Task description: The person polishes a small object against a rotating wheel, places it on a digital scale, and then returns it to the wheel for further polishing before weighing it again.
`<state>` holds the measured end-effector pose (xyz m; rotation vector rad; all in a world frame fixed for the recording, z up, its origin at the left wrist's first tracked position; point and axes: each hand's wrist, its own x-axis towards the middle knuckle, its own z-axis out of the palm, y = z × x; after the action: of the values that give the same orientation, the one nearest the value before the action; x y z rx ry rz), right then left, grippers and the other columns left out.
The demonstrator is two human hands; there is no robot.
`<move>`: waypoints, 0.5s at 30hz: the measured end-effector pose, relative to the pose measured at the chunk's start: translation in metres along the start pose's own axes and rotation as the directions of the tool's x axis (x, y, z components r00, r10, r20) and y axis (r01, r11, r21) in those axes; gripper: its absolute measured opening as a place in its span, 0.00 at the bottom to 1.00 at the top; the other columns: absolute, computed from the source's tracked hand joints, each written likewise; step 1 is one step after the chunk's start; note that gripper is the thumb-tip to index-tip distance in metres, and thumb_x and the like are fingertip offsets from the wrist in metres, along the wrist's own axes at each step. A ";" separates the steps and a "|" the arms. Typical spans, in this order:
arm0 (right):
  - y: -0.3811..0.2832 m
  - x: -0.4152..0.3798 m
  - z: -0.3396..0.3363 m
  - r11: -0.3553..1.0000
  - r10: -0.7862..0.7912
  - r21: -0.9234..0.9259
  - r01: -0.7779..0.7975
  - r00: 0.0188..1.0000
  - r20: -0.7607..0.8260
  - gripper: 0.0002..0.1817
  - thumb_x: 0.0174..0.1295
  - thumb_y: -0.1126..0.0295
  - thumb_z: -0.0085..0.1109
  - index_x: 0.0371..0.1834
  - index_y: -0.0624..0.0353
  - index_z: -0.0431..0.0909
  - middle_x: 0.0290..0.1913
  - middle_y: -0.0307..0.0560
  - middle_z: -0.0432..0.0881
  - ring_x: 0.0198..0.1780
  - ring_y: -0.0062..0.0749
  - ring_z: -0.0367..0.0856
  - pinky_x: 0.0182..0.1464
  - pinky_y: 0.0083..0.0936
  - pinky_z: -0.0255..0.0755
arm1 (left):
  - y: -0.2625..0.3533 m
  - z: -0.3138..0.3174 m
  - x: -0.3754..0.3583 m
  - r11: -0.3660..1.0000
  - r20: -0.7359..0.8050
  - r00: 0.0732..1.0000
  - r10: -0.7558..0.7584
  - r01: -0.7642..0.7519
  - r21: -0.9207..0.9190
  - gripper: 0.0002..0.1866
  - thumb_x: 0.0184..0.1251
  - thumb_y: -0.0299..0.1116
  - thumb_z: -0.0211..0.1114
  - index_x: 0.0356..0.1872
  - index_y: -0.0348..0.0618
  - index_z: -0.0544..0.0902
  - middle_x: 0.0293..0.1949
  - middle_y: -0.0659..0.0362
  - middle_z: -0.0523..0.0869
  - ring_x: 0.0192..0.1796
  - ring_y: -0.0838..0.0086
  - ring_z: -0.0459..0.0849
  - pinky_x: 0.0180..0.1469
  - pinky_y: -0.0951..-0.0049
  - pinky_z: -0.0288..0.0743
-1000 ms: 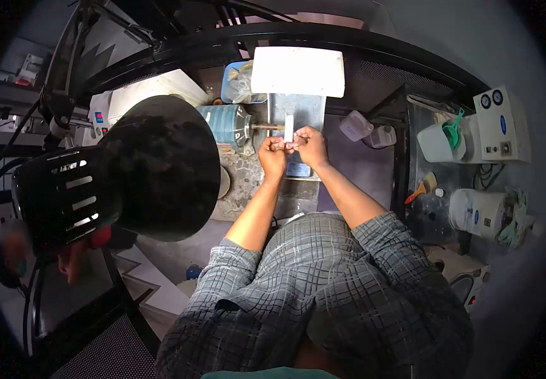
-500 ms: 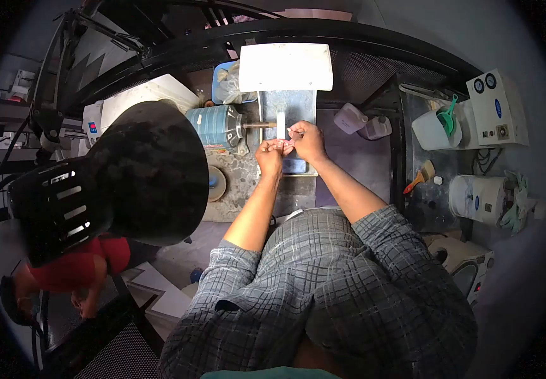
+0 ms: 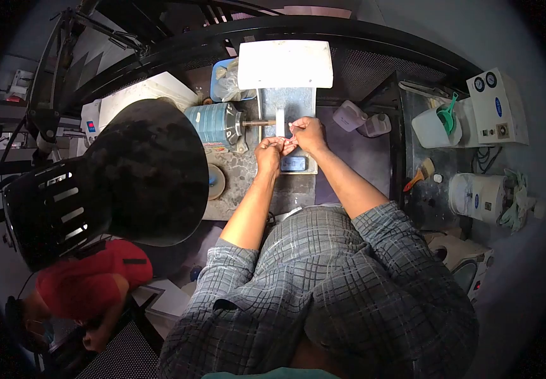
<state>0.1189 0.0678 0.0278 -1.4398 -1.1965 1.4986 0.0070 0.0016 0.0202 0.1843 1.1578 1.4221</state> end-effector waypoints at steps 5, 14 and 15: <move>-0.007 0.005 -0.003 0.995 0.088 -0.050 -0.085 0.994 0.060 0.07 0.58 0.78 0.59 0.34 0.74 0.75 0.31 0.52 0.80 0.26 0.30 0.81 0.25 0.21 0.79 | 0.003 0.003 -0.003 0.999 -0.016 0.999 -0.040 0.040 -0.029 0.01 0.63 0.16 0.52 0.33 0.26 0.72 0.32 0.46 0.80 0.30 0.61 0.85 0.37 0.66 0.85; -0.019 0.002 0.003 0.982 0.186 -0.014 -0.186 0.980 0.070 0.07 0.58 0.78 0.59 0.33 0.75 0.75 0.29 0.52 0.80 0.24 0.29 0.81 0.24 0.22 0.79 | 0.004 -0.001 0.006 0.990 -0.007 0.994 -0.106 0.104 -0.097 0.01 0.62 0.15 0.51 0.33 0.29 0.70 0.32 0.45 0.80 0.32 0.61 0.84 0.37 0.64 0.85; -0.020 0.001 0.003 0.983 0.181 -0.021 -0.180 0.981 0.072 0.07 0.58 0.78 0.58 0.33 0.75 0.75 0.29 0.52 0.80 0.25 0.30 0.82 0.25 0.22 0.79 | 0.004 -0.002 0.007 0.992 -0.005 0.996 -0.088 0.087 -0.095 0.01 0.62 0.15 0.51 0.33 0.29 0.70 0.31 0.45 0.80 0.31 0.61 0.84 0.36 0.64 0.85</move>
<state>0.1134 0.0746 0.0465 -1.5489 -1.1468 1.6825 0.0008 0.0069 0.0187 0.0597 1.0901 1.3975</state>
